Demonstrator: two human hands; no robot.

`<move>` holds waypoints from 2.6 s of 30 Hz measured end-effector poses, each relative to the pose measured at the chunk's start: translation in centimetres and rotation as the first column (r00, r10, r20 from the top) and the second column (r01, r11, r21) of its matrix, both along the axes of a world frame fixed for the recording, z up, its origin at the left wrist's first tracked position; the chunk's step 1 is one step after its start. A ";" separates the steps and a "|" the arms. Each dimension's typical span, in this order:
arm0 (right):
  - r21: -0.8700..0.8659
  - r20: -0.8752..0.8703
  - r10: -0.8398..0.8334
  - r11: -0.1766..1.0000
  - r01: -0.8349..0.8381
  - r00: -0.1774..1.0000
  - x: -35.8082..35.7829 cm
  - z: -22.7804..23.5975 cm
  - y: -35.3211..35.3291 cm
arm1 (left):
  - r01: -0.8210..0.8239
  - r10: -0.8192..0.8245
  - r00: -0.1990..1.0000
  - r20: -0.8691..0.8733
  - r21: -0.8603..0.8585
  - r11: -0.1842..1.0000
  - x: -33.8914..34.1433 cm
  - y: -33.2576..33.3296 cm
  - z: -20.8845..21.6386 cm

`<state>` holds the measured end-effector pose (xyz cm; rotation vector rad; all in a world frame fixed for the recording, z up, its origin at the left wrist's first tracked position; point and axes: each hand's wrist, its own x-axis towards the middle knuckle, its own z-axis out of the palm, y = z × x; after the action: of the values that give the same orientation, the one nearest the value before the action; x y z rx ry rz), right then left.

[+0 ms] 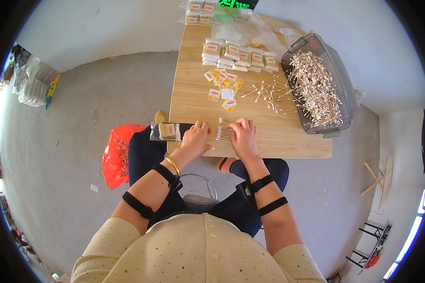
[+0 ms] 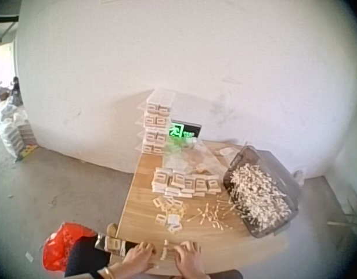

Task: Packaging cotton swabs into plastic bags and weighing them on a digital scale.

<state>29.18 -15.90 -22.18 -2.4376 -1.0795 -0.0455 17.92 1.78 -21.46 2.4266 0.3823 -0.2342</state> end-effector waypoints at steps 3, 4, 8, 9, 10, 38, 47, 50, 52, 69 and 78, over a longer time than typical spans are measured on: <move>-0.012 0.001 0.007 1.000 -0.007 1.000 0.2 -0.2 -0.1 | 0.005 -0.005 1.000 -0.004 -0.006 1.000 0.1 0.0 -0.1; -0.020 0.001 0.017 1.000 -0.017 1.000 0.2 -0.1 -0.1 | 0.010 -0.010 1.000 -0.003 0.016 1.000 0.1 -0.1 -0.1; -0.010 0.003 0.000 1.000 0.000 1.000 0.4 0.1 0.2 | 0.015 -0.015 1.000 0.002 0.042 0.999 0.1 -0.1 -0.2; 0.001 0.014 -0.003 1.000 0.003 1.000 0.6 0.2 0.4 | 0.015 -0.015 1.000 0.001 0.042 0.999 0.0 -0.1 -0.1; 0.012 0.025 -0.006 1.000 0.006 1.000 0.7 0.2 0.4 | 0.007 -0.008 1.000 0.003 0.025 1.000 0.0 -0.1 -0.1; 0.001 0.024 -0.031 1.000 0.031 0.999 2.1 -0.5 0.6 | -0.002 0.002 1.000 0.003 0.004 1.000 0.1 0.0 -0.2; 0.023 0.049 -0.043 0.999 0.042 0.998 2.0 -0.7 0.7 | -0.010 0.009 1.000 -0.008 -0.012 1.000 0.1 -0.1 0.1; 0.001 0.027 -0.012 1.000 0.012 1.000 1.6 -0.6 0.4 | -0.004 0.004 1.000 -0.004 -0.003 1.000 0.0 0.0 0.2; -0.011 -0.002 0.005 1.000 -0.005 1.000 1.3 -0.4 0.0 | -0.003 0.003 1.000 0.005 -0.008 1.000 0.0 0.0 0.2; -0.006 -0.116 0.049 0.999 -0.050 0.992 -6.1 0.8 -4.6 | -0.010 0.009 0.999 0.042 0.038 0.999 -0.1 -0.2 -0.2; -0.007 -0.096 0.060 0.998 -0.061 0.994 -6.1 0.9 -4.2 | 0.002 -0.003 0.999 0.034 0.019 1.000 -0.1 -0.1 -0.4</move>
<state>23.09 -20.07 -21.28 -2.3883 -1.1120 0.0954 17.83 1.70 -21.90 2.4466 0.3677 -0.1906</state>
